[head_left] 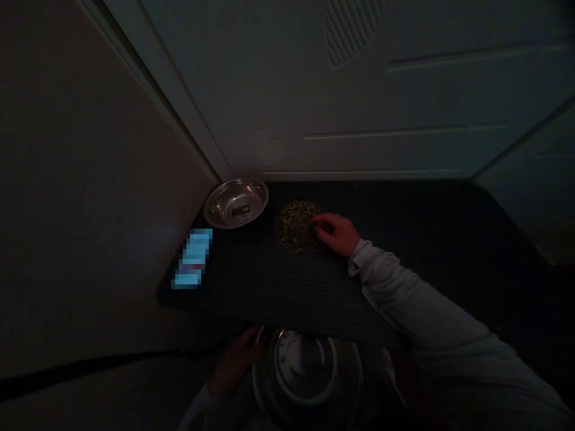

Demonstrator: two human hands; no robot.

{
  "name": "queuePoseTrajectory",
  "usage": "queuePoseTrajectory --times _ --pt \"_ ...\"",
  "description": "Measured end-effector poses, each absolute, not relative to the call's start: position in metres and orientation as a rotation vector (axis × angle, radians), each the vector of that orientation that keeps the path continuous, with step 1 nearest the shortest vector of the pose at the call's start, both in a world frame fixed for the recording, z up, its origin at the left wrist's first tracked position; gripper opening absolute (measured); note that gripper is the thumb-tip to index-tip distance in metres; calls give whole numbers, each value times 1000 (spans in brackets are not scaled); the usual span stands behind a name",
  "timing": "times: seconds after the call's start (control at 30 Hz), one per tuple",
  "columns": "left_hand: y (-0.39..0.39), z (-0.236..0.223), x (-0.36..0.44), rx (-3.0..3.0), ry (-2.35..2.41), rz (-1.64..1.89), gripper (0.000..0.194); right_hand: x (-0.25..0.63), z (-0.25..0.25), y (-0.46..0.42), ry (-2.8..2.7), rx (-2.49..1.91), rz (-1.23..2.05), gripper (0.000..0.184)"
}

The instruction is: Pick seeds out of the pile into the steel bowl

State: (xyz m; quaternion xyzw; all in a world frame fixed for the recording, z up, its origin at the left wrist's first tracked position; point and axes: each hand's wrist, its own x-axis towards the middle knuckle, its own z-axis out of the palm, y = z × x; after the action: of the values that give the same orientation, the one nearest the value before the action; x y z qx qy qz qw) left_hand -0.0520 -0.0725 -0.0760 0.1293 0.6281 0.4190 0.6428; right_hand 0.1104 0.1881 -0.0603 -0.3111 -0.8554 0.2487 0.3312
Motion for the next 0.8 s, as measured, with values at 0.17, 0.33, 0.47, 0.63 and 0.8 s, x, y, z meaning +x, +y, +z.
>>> queuePoseTrajectory --times 0.17,0.33,0.47,0.63,0.8 --pt "-71 -72 -51 294 1411 955 50 110 -59 188 -2273 -818 637 22" --pt "-71 -73 -50 291 1461 946 48 110 -58 188 -2268 -811 663 21" --pt "-72 -76 -52 304 1475 954 44 111 -60 187 -2128 -852 761 18" --pt "-72 -76 -51 267 1474 956 47 111 -61 182 -2068 -849 816 18" --pt "-69 -70 -49 278 1467 954 47 110 -59 178 -2234 -785 677 17"
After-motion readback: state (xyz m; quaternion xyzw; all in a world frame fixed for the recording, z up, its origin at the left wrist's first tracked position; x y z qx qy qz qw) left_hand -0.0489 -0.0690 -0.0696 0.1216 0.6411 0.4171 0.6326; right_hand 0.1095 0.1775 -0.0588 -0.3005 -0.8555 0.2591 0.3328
